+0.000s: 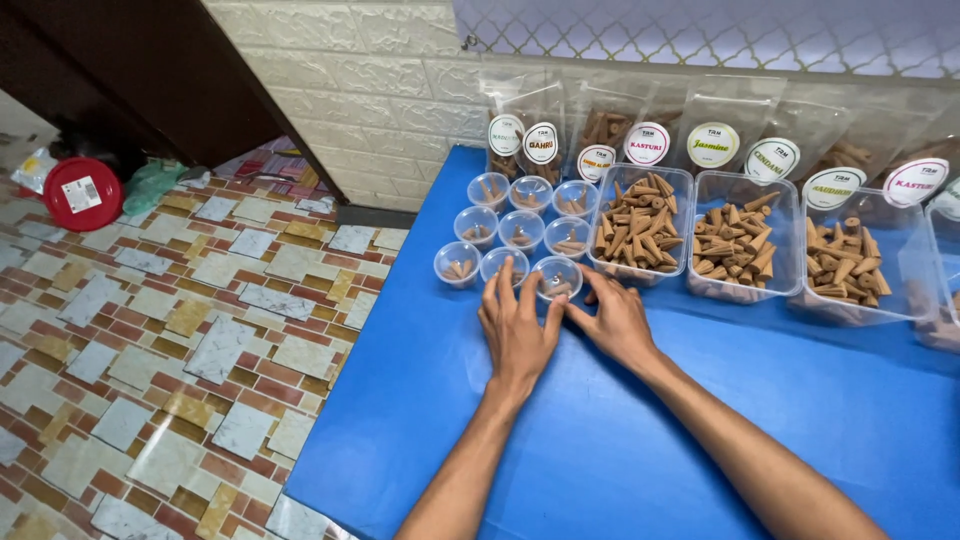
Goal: The person places small brown cylindrical sticks from labeled bulk containers into small clear plastic cups on a blue table. They then place a lid on each filled cup and set it aside. The process is repeated for multiple cups.
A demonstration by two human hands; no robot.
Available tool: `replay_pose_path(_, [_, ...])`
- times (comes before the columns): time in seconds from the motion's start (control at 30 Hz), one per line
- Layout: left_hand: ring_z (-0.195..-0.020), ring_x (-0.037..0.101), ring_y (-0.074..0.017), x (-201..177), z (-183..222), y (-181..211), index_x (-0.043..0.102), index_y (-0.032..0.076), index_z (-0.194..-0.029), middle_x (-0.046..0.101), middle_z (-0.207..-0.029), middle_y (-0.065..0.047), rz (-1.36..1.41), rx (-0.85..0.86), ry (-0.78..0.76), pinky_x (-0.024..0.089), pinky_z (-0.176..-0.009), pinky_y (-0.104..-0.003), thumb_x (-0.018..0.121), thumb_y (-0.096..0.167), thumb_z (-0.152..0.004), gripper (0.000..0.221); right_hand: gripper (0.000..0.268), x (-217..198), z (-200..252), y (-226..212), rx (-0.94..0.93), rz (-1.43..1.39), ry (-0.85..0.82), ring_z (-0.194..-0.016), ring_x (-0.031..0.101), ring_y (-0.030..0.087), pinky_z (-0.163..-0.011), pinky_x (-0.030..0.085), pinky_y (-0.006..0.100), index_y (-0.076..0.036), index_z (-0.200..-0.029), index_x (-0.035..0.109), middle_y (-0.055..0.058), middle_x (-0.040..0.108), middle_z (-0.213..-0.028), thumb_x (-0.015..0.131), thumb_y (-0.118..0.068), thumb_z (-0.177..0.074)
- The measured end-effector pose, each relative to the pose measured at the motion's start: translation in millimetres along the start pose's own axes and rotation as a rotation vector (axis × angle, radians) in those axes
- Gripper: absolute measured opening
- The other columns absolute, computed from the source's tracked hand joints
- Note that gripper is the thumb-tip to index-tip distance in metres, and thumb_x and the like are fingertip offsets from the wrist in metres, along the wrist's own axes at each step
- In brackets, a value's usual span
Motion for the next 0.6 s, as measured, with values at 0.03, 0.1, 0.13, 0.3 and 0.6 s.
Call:
replay_pose_path(0.03, [-0.134,0.043,-0.0362,-0.1,-0.2,0.7,0.064,0.021,-0.125,0.049,-0.152,-0.013,0.000,0.001,-0.001,0.042,-0.098,-0.050,0.066,0.051,-0.094,0.044,0.068,0.0,-0.7,0.3,0.001,-0.001,0.001,-0.094,0.072,0.024,-0.083,0.046,0.039,-0.022,-0.142,0.061,0.003,0.071,-0.081,0.081,-0.041,-0.080])
replay_pose_path(0.1, [-0.137,0.041,-0.0364,6.0,1.0,-1.0,0.062,0.019,-0.127,0.050,-0.149,-0.014,0.048,-0.043,-0.083,0.040,-0.099,-0.052,0.063,0.051,-0.096,0.043,0.068,1.1,-1.4,1.4,0.000,-0.001,-0.011,-0.096,0.071,0.024,-0.084,0.047,0.040,-0.021,-0.142,0.061,0.003,0.071,-0.082,0.080,-0.039,-0.080])
replay_pose_path(0.13, [-0.137,0.041,-0.0364,6.8,1.8,-1.2,0.062,0.019,-0.127,0.050,-0.149,-0.014,0.049,-0.042,-0.084,0.040,-0.099,-0.052,0.063,0.051,-0.096,0.043,0.068,0.9,-0.9,1.0,0.002,0.000,-0.010,-0.096,0.071,0.024,-0.084,0.047,0.040,-0.021,-0.142,0.061,0.003,0.071,-0.082,0.080,-0.039,-0.080])
replay_pose_path(0.3, [-0.139,0.039,-0.0362,8.6,1.2,-0.3,0.061,0.018,-0.129,0.049,-0.149,-0.013,0.051,-0.036,-0.120,0.040,-0.100,-0.052,0.062,0.049,-0.097,0.045,0.067,0.5,-1.2,-0.5,0.015,0.004,-0.018,-0.096,0.071,0.025,-0.085,0.047,0.041,-0.022,-0.141,0.061,0.003,0.071,-0.082,0.081,-0.038,-0.080])
replay_pose_path(0.6, [-0.140,0.036,-0.0361,8.2,2.8,2.7,0.061,0.017,-0.128,0.046,-0.151,-0.014,0.086,-0.020,-0.064,0.036,-0.104,-0.052,0.066,0.045,-0.095,0.044,0.066,-4.5,0.3,-7.1,-0.017,-0.013,-0.004,-0.097,0.071,0.024,-0.084,0.047,0.042,-0.017,-0.140,0.061,0.006,0.073,-0.088,0.080,-0.030,-0.079])
Point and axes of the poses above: each hand's wrist, its own z-axis away from the middle knuckle, its own x-axis out of the palm, y = z × x, the point moved 7 cm from there along -z, towards the middle knuckle
